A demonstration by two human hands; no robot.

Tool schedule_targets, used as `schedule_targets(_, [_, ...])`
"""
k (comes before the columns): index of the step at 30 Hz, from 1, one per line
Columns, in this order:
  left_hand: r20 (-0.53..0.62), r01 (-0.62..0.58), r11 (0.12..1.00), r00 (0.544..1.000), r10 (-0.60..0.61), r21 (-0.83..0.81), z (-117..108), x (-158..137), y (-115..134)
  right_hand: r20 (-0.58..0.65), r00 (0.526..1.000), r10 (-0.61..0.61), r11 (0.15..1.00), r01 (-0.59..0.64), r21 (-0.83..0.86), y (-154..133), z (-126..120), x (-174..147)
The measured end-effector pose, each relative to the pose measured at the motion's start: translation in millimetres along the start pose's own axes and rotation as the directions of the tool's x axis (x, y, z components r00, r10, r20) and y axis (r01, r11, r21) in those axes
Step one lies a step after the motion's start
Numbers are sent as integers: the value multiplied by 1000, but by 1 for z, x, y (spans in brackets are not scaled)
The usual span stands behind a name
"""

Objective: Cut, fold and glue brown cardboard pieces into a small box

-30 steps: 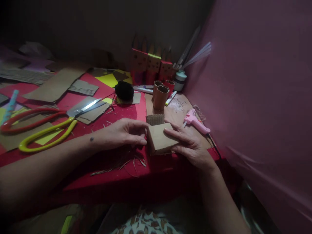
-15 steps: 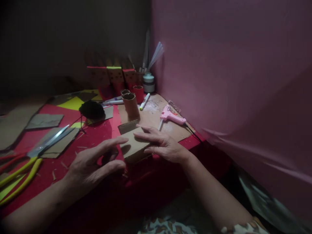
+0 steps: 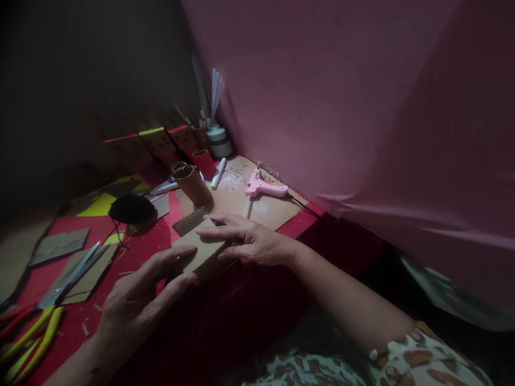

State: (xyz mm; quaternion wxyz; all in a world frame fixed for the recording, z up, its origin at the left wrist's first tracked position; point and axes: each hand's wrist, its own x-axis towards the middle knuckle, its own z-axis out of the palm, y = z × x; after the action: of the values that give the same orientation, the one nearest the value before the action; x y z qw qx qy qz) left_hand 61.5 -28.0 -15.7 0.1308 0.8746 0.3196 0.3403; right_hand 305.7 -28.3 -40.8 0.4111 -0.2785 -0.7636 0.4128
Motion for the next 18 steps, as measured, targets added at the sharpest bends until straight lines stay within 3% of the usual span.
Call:
schedule_targets(6, [-64,-68,980,995,81,186,9,-5,-5,18,1000,5,999,-4,-44,-1,0,0])
schedule_targets(10, [-80,-66,975,993,85,214,10,-10,-9,41,999,-9,996,13,-84,-2,-1,0])
schedule_targets(15, [-98,8,979,995,12,205,9,-11,-7,80,997,16,995,-8,-100,0,-3,2])
schedule_targets(18, [-109,83,977,992,-63,195,9,-12,-5,98,995,-30,996,38,-86,1,-6,5])
